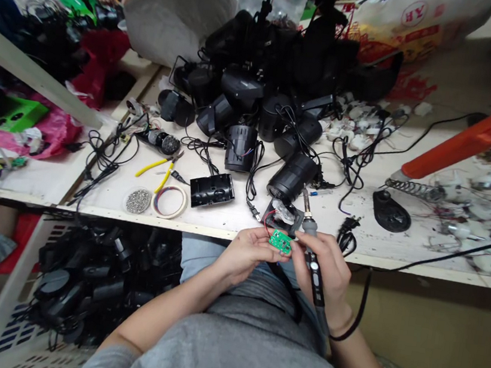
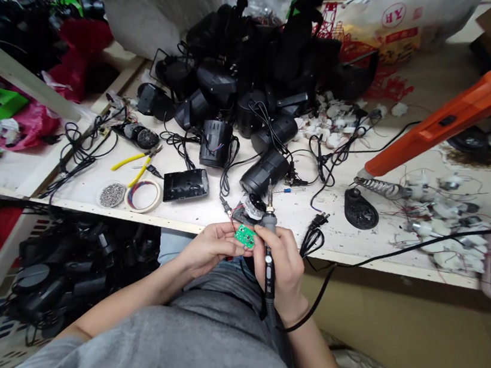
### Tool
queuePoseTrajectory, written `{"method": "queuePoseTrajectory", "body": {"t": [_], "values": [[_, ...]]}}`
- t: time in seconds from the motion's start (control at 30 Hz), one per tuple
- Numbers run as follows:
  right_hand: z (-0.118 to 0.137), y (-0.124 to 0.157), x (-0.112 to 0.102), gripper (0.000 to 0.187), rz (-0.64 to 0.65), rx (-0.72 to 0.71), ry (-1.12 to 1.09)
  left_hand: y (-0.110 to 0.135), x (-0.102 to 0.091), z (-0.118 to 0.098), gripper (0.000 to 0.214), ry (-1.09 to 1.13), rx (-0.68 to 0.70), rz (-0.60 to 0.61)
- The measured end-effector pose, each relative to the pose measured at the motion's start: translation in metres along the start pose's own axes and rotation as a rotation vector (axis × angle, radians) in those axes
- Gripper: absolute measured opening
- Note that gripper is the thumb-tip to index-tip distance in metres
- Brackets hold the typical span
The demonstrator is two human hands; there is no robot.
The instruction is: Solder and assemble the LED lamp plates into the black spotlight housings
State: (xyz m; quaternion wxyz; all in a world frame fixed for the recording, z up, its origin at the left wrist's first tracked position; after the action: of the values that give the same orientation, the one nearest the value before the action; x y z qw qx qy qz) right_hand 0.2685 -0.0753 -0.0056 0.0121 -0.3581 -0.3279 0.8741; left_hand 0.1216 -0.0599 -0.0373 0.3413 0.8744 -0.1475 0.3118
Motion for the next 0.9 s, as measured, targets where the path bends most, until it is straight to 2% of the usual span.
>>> {"method": "queuePoseTrajectory", "body": {"t": [0.9], "values": [[-0.0023, 0.0023, 0.0022, 0.035, -0.007, -0.013, 0.001, -0.001, 0.0044, -0.0019, 0.046, 0.038, -0.022, -0.053]]}}
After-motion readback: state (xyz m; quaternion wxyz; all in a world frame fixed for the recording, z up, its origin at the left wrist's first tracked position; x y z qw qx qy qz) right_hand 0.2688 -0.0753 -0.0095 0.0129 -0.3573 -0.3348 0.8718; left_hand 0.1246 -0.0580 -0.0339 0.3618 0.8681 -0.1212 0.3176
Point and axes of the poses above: each hand's wrist, its own y-axis away from the middle knuckle, its own x-axis out of the palm, z = x × y, the point moved 3 cm from there along -y, towards the middle knuckle, and after that the axes turned 7 degrees about z, right-handed, at the moved point
